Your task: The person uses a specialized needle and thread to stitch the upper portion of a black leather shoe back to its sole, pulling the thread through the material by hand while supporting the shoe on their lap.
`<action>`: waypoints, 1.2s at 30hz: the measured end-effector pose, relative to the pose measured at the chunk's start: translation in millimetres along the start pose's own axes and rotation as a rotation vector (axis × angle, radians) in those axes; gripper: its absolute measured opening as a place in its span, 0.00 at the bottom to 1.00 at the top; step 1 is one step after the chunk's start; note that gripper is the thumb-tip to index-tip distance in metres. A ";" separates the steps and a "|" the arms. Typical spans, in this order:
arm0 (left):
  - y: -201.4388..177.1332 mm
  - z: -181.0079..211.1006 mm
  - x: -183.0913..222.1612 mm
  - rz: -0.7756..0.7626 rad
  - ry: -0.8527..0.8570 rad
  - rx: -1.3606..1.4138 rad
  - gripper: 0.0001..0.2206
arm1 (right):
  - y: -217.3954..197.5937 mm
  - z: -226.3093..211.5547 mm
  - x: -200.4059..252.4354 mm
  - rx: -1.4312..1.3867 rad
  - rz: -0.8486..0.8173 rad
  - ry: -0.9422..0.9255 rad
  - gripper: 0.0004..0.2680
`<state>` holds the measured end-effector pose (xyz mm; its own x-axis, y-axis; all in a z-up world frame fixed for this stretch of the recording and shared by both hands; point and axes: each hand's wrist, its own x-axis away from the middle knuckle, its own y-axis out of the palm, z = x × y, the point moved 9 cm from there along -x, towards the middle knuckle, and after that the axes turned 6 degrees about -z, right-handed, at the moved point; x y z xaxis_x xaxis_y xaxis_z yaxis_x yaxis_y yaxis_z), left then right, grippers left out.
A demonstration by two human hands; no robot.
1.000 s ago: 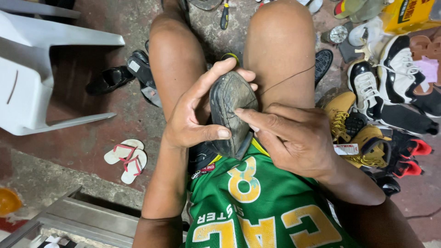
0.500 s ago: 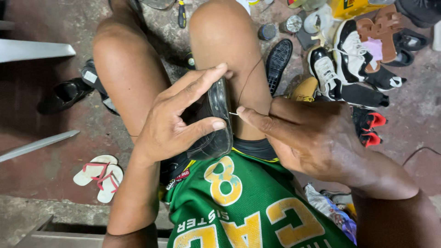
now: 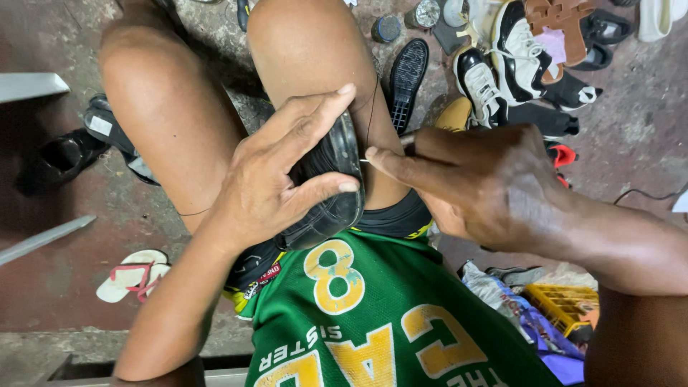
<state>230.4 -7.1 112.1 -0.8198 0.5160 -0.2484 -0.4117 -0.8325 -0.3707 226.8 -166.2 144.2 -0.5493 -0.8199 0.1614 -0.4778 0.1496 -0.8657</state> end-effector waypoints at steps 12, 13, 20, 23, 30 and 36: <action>10.1 -8.4 -9.0 -0.002 -0.059 -0.131 0.32 | -2.3 -1.3 -1.7 0.146 -0.078 0.022 0.21; 11.2 -10.0 -9.7 0.000 -0.070 -0.143 0.31 | -1.7 1.1 -3.3 0.170 -0.088 0.023 0.20; 8.6 -17.8 -10.3 0.015 -0.058 -0.120 0.30 | 0.1 9.8 -11.9 0.064 0.040 -0.029 0.14; 8.8 -19.5 -7.5 0.019 -0.069 -0.110 0.29 | 3.5 9.2 -15.5 0.088 0.023 -0.026 0.14; 8.6 -11.7 -8.4 0.042 -0.072 -0.143 0.31 | 3.1 3.7 -22.5 0.115 0.021 -0.018 0.10; -3.3 -9.0 74.1 0.400 -0.326 -0.123 0.25 | -3.6 7.7 -9.8 -0.068 0.052 -0.039 0.08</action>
<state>174.7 35.7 86.8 -0.9925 0.0567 -0.1079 -0.0074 -0.9115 -0.4113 239.2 -163.0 142.1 -0.5479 -0.8308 0.0974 -0.4958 0.2288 -0.8378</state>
